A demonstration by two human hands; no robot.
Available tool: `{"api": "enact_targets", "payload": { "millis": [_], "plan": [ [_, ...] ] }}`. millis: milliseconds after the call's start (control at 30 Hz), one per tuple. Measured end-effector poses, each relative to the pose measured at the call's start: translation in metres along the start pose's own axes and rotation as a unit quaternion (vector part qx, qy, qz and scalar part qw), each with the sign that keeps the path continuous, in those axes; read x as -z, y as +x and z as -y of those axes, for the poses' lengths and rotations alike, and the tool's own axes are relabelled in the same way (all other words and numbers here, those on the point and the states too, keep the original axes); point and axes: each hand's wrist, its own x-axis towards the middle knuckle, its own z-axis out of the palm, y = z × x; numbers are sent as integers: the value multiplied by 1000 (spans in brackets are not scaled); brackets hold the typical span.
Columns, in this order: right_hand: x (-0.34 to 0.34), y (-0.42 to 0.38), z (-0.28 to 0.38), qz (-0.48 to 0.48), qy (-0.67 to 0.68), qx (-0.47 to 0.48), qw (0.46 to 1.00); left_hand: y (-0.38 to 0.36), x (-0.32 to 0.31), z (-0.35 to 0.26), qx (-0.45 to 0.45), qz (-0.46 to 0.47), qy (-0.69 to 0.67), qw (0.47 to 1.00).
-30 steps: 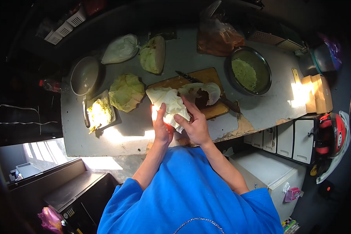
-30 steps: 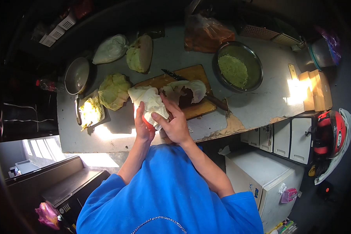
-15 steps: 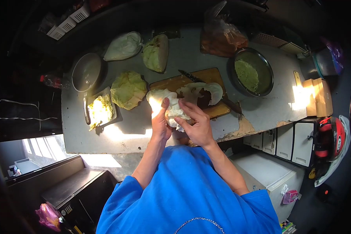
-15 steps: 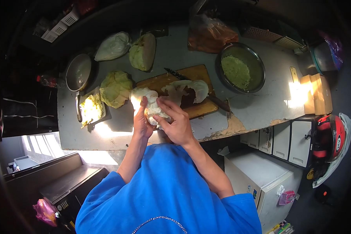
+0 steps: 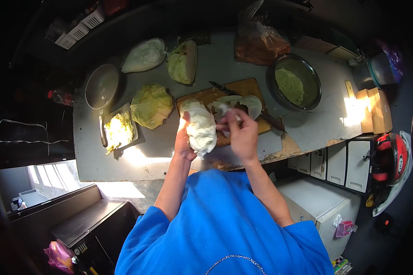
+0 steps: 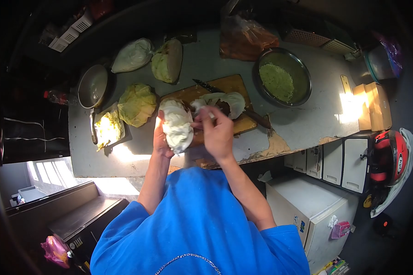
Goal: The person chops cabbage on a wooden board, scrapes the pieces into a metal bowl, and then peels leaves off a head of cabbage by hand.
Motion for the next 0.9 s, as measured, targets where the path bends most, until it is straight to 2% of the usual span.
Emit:
{"api": "enact_targets", "payload": {
  "millis": [33, 100, 167, 233, 267, 300, 333, 367, 433, 567, 600, 633, 667, 767, 900],
  "plan": [
    [4, 6, 2, 1, 0, 0, 1000, 0, 2, -1, 59, 76, -76, 993],
    [16, 19, 5, -55, 18, -6, 998, 1, 13, 4, 61, 71, -114, 989],
    [22, 28, 8, -56, 10, 7, 998, 1, 17, 5, 51, 85, -133, 986],
    [22, 30, 17, -26, -146, -9, 989, -1, 19, 4, 56, 87, -136, 985],
    [22, 33, 12, -28, -144, -10, 989, -1, 19, 3, 62, 90, -139, 984],
    [20, 37, 6, -14, -268, 69, 961, -2, 18, 2, 64, 90, -139, 984],
    [19, 38, 1, 0, -386, 145, 911, -2, 18, 1, 62, 79, -133, 986],
    [19, 35, -1, -1, -386, 144, 911, -3, 16, 0, 58, 69, -127, 988],
    [12, 23, 12, -25, -512, 207, 833, -4, 13, -1, 39, 76, -99, 991],
    [-8, 3, 36, 29, -468, 191, 862, -1, 22, -2, -19, 54, -69, 996],
    [-14, -1, 38, 102, -410, 150, 894, -1, 19, -2, -19, 56, -69, 996],
    [-19, -5, 38, 174, -347, 106, 915, -1, 16, 0, -46, 6, -22, 999],
    [-23, -7, 32, 168, -333, 109, 921, -2, 12, 0, -74, -44, 26, 996],
    [-25, -10, 23, 146, -277, 105, 944, -7, 7, 0, -118, -79, 83, 986],
    [-20, -8, 19, 148, -237, 64, 958, -5, 16, -3, -110, -99, 111, 983]
  ]
}}
